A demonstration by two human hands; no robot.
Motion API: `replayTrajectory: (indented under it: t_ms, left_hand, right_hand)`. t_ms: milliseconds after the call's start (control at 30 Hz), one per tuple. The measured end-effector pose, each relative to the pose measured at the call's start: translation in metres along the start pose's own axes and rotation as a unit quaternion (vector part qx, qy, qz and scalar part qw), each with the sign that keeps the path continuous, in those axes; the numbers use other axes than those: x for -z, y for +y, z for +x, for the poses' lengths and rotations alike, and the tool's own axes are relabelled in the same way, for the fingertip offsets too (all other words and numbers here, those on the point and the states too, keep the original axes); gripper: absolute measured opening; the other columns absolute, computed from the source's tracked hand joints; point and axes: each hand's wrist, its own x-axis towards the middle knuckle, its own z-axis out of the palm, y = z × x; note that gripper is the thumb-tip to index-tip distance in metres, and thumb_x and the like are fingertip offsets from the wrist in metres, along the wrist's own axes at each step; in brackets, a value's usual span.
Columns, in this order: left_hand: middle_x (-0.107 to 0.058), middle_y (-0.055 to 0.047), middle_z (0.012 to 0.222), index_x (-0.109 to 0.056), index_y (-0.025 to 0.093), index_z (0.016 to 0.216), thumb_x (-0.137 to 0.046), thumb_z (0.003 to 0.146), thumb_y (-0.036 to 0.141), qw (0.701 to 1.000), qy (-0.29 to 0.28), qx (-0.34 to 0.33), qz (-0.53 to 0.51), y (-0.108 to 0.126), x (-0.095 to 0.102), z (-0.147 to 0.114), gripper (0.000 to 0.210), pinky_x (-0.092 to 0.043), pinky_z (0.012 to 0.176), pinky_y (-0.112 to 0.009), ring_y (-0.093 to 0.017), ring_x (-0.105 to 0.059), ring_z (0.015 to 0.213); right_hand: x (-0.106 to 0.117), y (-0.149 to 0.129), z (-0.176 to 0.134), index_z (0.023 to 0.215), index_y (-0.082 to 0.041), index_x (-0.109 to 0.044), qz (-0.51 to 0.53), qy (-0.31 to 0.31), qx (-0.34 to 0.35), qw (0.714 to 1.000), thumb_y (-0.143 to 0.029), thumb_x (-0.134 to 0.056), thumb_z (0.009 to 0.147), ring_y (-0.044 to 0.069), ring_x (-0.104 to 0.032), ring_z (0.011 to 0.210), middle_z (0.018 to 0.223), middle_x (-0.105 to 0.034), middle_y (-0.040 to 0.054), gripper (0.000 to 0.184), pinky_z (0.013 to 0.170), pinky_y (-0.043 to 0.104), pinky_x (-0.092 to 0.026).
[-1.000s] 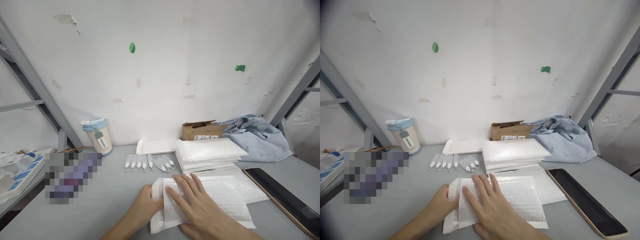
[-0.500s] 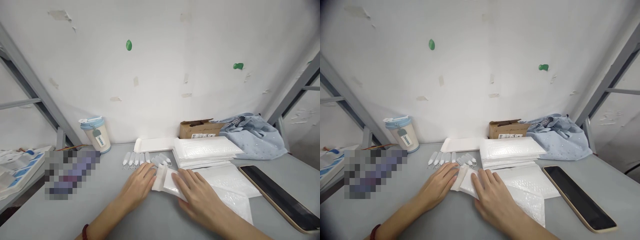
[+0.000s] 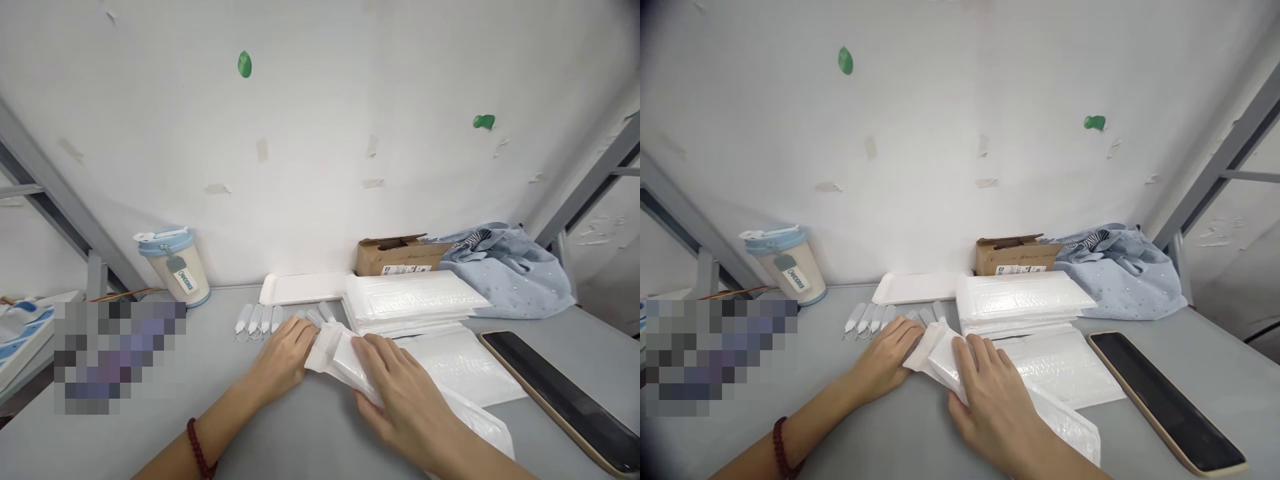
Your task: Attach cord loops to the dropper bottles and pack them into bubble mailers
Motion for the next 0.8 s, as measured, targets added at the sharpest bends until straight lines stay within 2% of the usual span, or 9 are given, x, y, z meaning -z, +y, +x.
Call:
replayTrajectory:
  t_ms: [167, 300, 433, 567, 633, 700, 800]
  left_hand:
    - [-0.06, -0.007, 0.091, -0.054, 0.017, 0.101, -0.046, 0.08, 0.011, 0.999, 0.001, -0.004, -0.034, -0.001, -0.002, -0.005, 0.023, -0.044, 0.073, -0.036, -0.023, -0.05, 0.086]
    - [-0.061, -0.007, 0.087, -0.052, 0.017, 0.104, -0.044, 0.084, 0.014, 0.992, 0.1, 0.062, -0.043, -0.002, -0.008, -0.005, 0.022, -0.046, 0.072, -0.035, -0.023, -0.052, 0.086]
    - [-0.061, -0.006, 0.091, -0.051, 0.019, 0.107, -0.045, 0.085, 0.02, 0.963, 0.198, 0.157, -0.092, -0.002, -0.009, -0.005, 0.023, -0.047, 0.072, -0.033, -0.021, -0.053, 0.089]
    - [-0.06, -0.007, 0.098, -0.048, 0.022, 0.112, -0.049, 0.085, 0.03, 0.913, 0.25, 0.271, -0.175, 0.005, -0.003, -0.005, 0.028, -0.045, 0.058, -0.027, -0.019, -0.054, 0.082]
    - [-0.061, -0.007, 0.102, -0.044, 0.022, 0.115, -0.051, 0.084, 0.033, 0.881, 0.279, 0.3, -0.239, 0.009, 0.0, -0.005, 0.034, -0.044, 0.059, -0.026, -0.017, -0.054, 0.079]
    - [-0.061, -0.006, 0.102, -0.042, 0.023, 0.116, -0.054, 0.082, 0.034, 0.839, 0.3, 0.307, -0.333, 0.013, 0.003, -0.004, 0.038, -0.045, 0.065, -0.026, -0.016, -0.055, 0.081]
    - [-0.064, -0.002, 0.092, -0.041, 0.023, 0.117, -0.058, 0.079, 0.035, 0.762, 0.294, 0.317, -0.482, 0.017, 0.007, -0.002, 0.043, -0.046, 0.069, -0.026, -0.013, -0.058, 0.074]
  right_hand:
    - [-0.004, 0.002, 0.0, 0.119, -0.016, -0.037, -0.004, 0.001, -0.014, 1.0, -0.021, -0.046, 0.078, 0.028, -0.052, 0.092, 0.108, -0.053, 0.0144, 0.043, 0.068, 0.042, -0.049]
    - [-0.005, 0.003, 0.0, 0.118, -0.016, -0.036, 0.0, 0.002, -0.025, 1.0, -0.022, -0.046, 0.079, 0.028, -0.053, 0.091, 0.107, -0.053, 0.0143, 0.041, 0.068, 0.042, -0.049]
    - [-0.005, 0.002, 0.001, 0.117, -0.018, -0.036, 0.008, -0.005, -0.038, 0.999, -0.022, -0.046, 0.079, 0.028, -0.053, 0.091, 0.107, -0.053, 0.0137, 0.039, 0.067, 0.042, -0.049]
    - [-0.006, 0.002, 0.001, 0.116, -0.017, -0.037, 0.01, -0.014, -0.039, 0.999, -0.022, -0.046, 0.078, 0.029, -0.052, 0.093, 0.107, -0.052, 0.0141, 0.039, 0.068, 0.043, -0.048]
    - [-0.007, 0.002, 0.001, 0.117, -0.016, -0.037, 0.012, -0.017, -0.04, 0.999, -0.021, -0.047, 0.078, 0.03, -0.052, 0.094, 0.107, -0.052, 0.0145, 0.041, 0.068, 0.044, -0.048]
    - [-0.008, 0.001, 0.001, 0.118, -0.016, -0.037, 0.015, -0.019, -0.04, 0.999, -0.021, -0.047, 0.077, 0.03, -0.051, 0.095, 0.108, -0.052, 0.0149, 0.042, 0.07, 0.044, -0.047]
    - [-0.008, -0.003, 0.001, 0.118, -0.015, -0.038, 0.024, -0.027, -0.037, 0.999, -0.021, -0.047, 0.077, 0.03, -0.05, 0.096, 0.109, -0.052, 0.0149, 0.042, 0.071, 0.044, -0.047]
